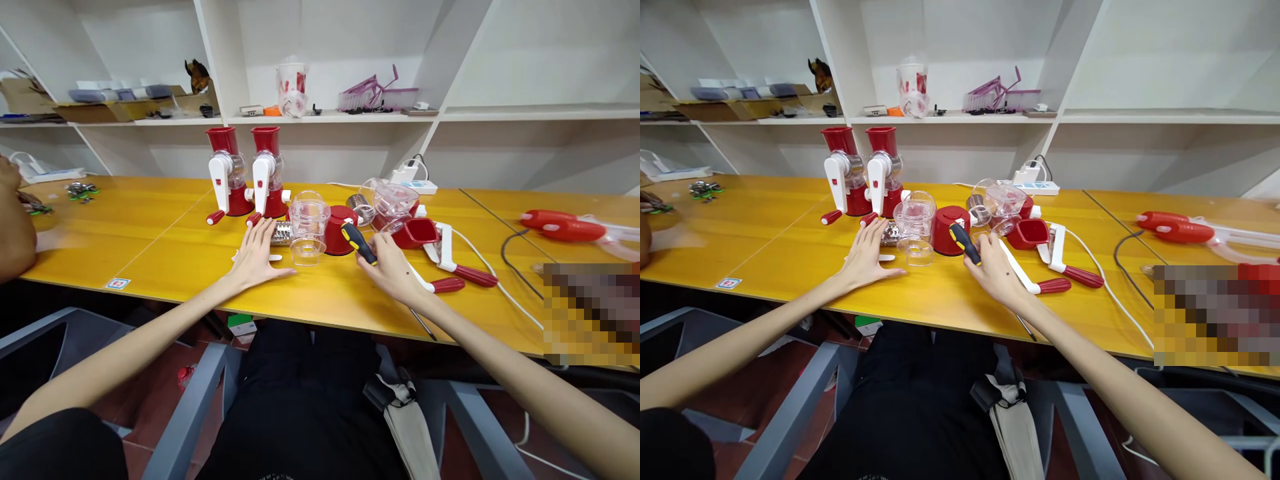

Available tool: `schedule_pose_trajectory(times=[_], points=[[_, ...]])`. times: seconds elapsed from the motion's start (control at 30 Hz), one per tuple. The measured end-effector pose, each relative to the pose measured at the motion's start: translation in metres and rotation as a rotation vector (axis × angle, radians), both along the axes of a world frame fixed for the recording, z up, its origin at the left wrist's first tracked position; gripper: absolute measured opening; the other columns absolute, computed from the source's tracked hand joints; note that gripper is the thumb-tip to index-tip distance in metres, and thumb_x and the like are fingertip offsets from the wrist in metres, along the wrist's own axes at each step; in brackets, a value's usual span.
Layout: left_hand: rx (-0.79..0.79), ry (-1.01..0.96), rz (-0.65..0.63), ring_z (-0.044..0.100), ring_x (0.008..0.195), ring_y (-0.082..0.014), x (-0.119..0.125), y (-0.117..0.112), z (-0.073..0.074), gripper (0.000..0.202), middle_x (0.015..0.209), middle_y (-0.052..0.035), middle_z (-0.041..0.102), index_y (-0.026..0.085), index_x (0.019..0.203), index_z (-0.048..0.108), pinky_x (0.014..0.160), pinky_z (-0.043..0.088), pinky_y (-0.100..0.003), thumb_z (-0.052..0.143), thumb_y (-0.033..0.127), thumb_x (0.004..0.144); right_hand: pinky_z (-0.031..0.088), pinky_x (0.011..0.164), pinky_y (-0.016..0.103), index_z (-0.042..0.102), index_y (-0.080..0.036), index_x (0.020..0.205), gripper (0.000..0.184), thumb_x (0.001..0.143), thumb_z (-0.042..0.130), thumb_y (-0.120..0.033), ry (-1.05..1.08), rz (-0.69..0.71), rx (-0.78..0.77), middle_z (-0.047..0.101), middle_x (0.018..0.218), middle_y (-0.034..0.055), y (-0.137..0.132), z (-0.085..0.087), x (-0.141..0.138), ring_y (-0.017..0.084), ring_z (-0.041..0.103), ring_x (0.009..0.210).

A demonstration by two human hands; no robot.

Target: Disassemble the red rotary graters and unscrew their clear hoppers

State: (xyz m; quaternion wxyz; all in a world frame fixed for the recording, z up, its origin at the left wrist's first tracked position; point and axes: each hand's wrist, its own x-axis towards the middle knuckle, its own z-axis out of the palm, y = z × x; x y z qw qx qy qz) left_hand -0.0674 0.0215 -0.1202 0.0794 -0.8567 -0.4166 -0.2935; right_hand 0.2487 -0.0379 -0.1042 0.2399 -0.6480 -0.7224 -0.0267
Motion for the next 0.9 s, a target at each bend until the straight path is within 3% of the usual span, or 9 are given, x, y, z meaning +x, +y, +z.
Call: schedule_pose_trajectory(times=[0.1,0.23,0.5,0.7,0.9], points=[[-0.019,-0.01,0.033,0.028,0.153,-0.0409,0.019,0.002,0.0,0.119,0.16,-0.0223,0.036,0.013,0.155,0.027,0.127,0.01,-0.065,0.066,0.085,0.068,0.055,0.099,0.029,0.056,-0.009,0.122,0.05,0.093,0.051,-0.05,0.066,-0.025,0.066,0.058,0.119,0.0088,0.016,0.008,-0.01,0.008,0.057,0.109],[-0.04,-0.054,0.077,0.029,0.152,-0.0401,0.036,0.001,0.0,0.112,0.158,-0.0225,0.038,0.014,0.152,0.032,0.124,0.021,-0.062,0.067,0.082,0.07,0.052,0.109,0.036,0.054,-0.01,0.128,0.052,0.093,0.052,-0.049,0.137,-0.05,0.141,0.054,0.131,0.0108,0.042,0.009,-0.02,0.013,0.053,0.124],[-0.096,-0.053,0.099,0.029,0.149,-0.0403,0.054,0.008,0.002,0.104,0.156,-0.0245,0.036,0.01,0.149,0.034,0.117,0.035,-0.062,0.069,0.074,0.076,0.053,0.108,0.035,0.055,-0.01,0.128,0.052,0.093,0.053,-0.048,0.169,-0.045,0.108,0.056,0.128,0.0101,0.066,0.004,-0.029,0.012,0.056,0.121],[-0.106,-0.088,0.079,0.029,0.15,-0.0401,0.06,0.02,0.001,0.102,0.156,-0.0247,0.036,0.01,0.149,0.031,0.119,0.033,-0.06,0.074,0.066,0.076,0.052,0.11,0.036,0.055,-0.01,0.127,0.051,0.093,0.053,-0.048,0.161,-0.073,0.096,0.056,0.129,0.0102,0.076,0.007,-0.032,0.012,0.055,0.123],[-0.08,-0.08,0.08,0.028,0.151,-0.0393,0.065,0.038,-0.002,0.105,0.156,-0.0259,0.038,0.007,0.149,0.031,0.126,0.022,-0.057,0.076,0.065,0.074,0.053,0.109,0.035,0.055,-0.01,0.127,0.051,0.093,0.053,-0.048,0.144,-0.09,0.093,0.057,0.127,0.01,0.084,0.008,-0.036,0.011,0.056,0.121]])
